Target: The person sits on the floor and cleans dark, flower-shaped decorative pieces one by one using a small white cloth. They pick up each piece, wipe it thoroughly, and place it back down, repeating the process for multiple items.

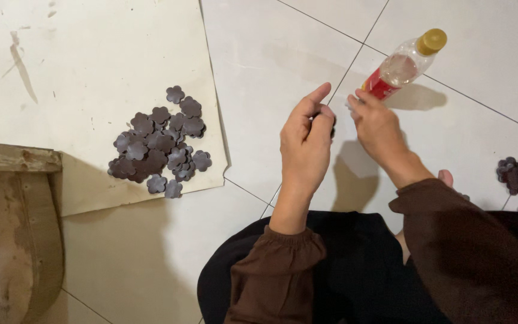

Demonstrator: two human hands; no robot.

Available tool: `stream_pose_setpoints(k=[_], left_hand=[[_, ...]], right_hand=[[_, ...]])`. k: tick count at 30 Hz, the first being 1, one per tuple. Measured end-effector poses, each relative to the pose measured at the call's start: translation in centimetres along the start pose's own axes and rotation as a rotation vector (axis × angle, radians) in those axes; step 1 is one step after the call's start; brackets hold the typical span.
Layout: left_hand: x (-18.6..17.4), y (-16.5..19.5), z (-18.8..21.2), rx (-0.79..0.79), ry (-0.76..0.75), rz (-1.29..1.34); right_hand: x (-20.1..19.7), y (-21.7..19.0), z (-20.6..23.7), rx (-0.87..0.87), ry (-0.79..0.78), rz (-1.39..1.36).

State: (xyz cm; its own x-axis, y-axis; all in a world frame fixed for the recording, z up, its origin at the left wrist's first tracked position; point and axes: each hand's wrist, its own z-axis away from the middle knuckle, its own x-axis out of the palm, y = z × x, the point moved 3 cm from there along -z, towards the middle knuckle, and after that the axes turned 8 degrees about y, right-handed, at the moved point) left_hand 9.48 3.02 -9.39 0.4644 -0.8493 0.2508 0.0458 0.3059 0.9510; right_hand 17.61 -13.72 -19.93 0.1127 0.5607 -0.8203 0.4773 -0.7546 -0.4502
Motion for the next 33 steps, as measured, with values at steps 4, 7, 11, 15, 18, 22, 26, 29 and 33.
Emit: stream_pose_setpoints(k=[4,7,11,15,18,22,26,29,33], left_hand=[[0.0,-1.1,-0.5,0.059,-0.045,0.137],[0.0,-1.6,-0.7,0.033,-0.049,0.25],[0.3,-1.2,-0.4,-0.101,-0.006,0.403],[0.7,0.4,1.0,-0.146,0.017,0.532],[0.7,1.9,2.7,-0.137,0.023,0.555],[1.3,4.1,4.8,-0.046,0.039,0.556],[3.4,5.6,7.8,0.008,-0.083,0.564],[4.4,6.2,9.9,0.074,-0.176,0.507],[4.7,7.0,11.4,0.224,-0.286,0.481]], right_hand=[[2.9,2.4,2.7,-0.008,-0.035,0.075],[3.6,2.5,5.2,0.123,-0.045,0.003],[4.1,1.8,6.8,0.13,-0.509,0.333],[0.3,-0.1,3.9,0.229,-0.543,0.024],[-7.0,-1.8,0.3,0.608,-0.335,-0.591],[-17.1,-6.2,-1.4,0.477,-0.035,-0.857],[-20.1,-11.9,0.5,0.011,0.115,-0.677],[-19.7,-15.0,1.7,-0.215,0.362,-0.352],[-19.7,-16.2,2.6,-0.201,0.47,-0.283]])
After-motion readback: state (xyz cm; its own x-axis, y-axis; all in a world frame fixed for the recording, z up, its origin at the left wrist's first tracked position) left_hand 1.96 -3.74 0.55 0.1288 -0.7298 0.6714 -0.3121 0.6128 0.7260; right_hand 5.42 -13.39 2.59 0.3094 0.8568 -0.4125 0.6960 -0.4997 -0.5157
